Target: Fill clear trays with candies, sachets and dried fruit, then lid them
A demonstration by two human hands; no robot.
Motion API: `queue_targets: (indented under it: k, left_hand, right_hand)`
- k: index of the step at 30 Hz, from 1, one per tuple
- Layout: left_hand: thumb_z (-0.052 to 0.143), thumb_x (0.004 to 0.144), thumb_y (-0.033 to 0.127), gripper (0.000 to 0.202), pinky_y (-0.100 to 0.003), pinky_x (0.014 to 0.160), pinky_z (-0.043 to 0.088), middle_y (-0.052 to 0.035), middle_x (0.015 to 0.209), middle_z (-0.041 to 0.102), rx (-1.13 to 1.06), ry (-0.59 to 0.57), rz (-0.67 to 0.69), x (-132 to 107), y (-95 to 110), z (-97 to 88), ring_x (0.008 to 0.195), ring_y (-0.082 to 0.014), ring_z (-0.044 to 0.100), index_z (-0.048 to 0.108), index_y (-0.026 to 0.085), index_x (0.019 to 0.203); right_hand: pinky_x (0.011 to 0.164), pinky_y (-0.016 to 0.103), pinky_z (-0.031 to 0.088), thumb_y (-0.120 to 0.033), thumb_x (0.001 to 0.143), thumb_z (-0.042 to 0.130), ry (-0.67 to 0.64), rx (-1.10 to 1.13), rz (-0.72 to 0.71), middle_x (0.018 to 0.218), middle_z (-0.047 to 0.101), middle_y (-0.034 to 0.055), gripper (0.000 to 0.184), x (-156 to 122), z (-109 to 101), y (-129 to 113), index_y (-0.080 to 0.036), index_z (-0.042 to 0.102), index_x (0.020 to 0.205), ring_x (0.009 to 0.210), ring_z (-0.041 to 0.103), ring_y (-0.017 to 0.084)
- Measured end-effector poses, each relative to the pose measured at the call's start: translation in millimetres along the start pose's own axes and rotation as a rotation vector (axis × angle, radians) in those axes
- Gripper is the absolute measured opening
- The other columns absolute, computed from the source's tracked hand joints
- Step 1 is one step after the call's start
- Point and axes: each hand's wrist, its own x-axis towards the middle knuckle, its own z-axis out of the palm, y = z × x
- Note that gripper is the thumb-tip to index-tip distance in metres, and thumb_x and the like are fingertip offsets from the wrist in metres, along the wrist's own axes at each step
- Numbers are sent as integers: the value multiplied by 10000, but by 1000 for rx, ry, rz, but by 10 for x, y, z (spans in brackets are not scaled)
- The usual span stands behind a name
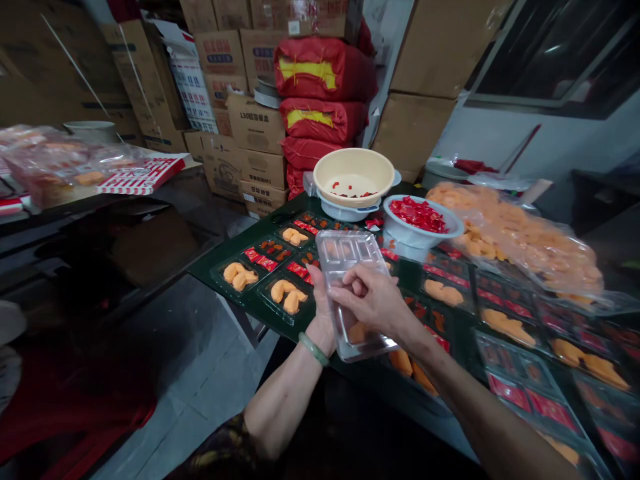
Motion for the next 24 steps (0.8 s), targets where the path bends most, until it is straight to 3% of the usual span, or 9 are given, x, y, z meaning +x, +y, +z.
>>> queue_targets:
  k: [3,5,11,17,21,24]
  left_hand:
    - [230,586,906,797,-417,784,511,-74,678,559,18,67,65,-10,-18,-31,857,-275,607,561,188,688]
    - [269,579,903,792,-422,780,509,-66,647,551,-10,34,77,-31,-26,-37,842,-277,607,581,187,711]
    - [268,620,879,894,-436,811,497,-123,892,635,-75,-154,41,-77,-28,-26,959,-312,598,622,147,991]
    - [311,581,892,915,-449,823,501,-151,927,645,-28,-184,37,-100,-19,-39,1003,-339,593,619,129,981]
    - [477,488,863,840,-448,822,507,-137,865,650,113,-102,-3,-145,41,27,980,-347,601,627,133,877]
    - [526,542,784,647,-428,800,515,-105,742,630,300,39,-10,-158,118,97,919,-319,618,594,166,718]
  right_hand:
    - [491,216,272,-438,641,679,-96,109,83,500,417,-59,338,37,-37,-42,-187,463,571,489,379,84]
    - [473,211,249,-413,628,685,-159,187,112,476,386,-68,340,49,-45,-38,-181,456,532,469,343,70]
    - [447,197,229,-381,656,652,-217,327,113,478,388,-62,287,10,-35,-11,-165,515,526,465,327,63]
    - [438,191,249,-358,662,643,-245,392,124,475,397,-59,263,16,-76,-5,-161,535,524,466,331,64]
    - [454,201,303,-298,658,617,-250,453,144,524,491,-35,165,-23,-109,-49,-170,544,585,488,406,82]
    - [481,213,313,-192,673,522,-135,367,80,534,486,-32,120,-62,-120,-174,-185,485,560,505,414,89]
